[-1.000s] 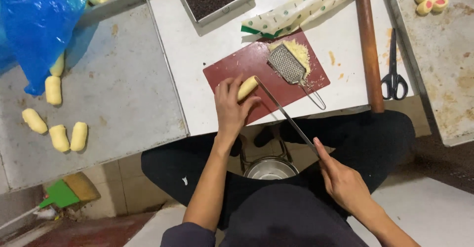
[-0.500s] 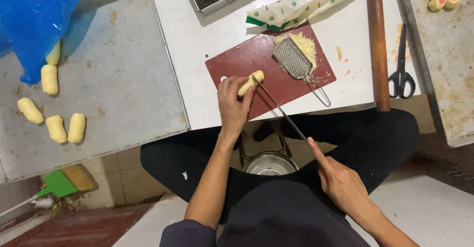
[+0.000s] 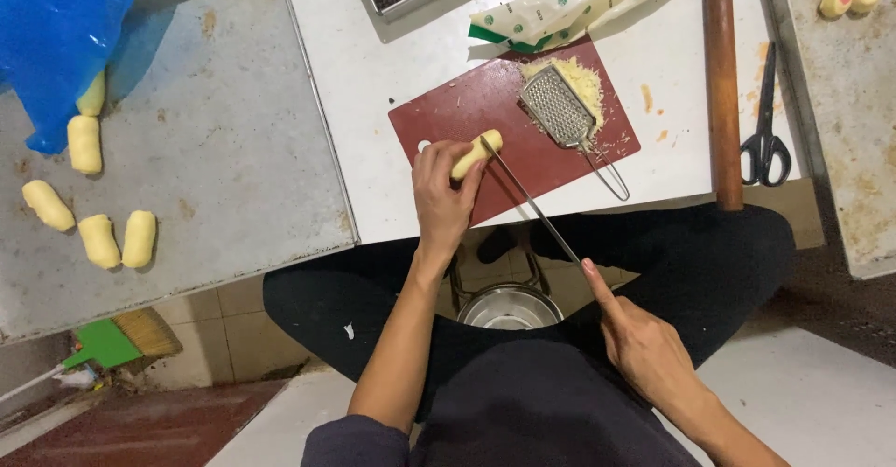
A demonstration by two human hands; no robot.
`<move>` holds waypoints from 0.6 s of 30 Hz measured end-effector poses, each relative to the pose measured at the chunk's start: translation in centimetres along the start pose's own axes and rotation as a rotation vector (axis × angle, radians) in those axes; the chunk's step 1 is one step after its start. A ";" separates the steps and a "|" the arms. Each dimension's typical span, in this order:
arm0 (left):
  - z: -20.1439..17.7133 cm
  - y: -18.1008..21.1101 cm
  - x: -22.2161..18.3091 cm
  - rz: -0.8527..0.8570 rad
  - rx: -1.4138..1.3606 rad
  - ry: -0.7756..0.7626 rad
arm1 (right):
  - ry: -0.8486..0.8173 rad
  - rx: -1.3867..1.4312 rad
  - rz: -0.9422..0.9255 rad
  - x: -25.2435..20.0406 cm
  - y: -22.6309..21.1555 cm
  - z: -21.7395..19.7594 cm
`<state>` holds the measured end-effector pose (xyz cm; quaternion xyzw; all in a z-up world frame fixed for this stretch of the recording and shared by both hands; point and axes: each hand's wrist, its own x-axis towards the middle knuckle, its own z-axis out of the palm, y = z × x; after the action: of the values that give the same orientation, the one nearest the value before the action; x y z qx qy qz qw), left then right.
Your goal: Shaping pre-rolled dough cylinders into heart-shaped cookies by cutting and folding them on a cutting board.
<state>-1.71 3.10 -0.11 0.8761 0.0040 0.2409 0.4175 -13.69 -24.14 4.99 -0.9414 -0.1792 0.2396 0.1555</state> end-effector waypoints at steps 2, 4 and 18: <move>0.0 0.1 0.1 0.008 0.001 0.000 | 0.011 -0.019 -0.010 0.0 0.0 0.1; 0.0 0.0 0.1 0.014 0.000 -0.003 | 0.018 -0.038 -0.017 0.0 0.0 0.3; -0.4 1.0 0.1 -0.010 0.054 -0.043 | -0.162 -0.242 0.170 -2.7 0.5 0.7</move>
<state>-1.95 2.72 0.87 0.8920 0.0059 0.2197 0.3950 -16.12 -25.59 5.27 -0.9426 -0.1383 0.3038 0.0050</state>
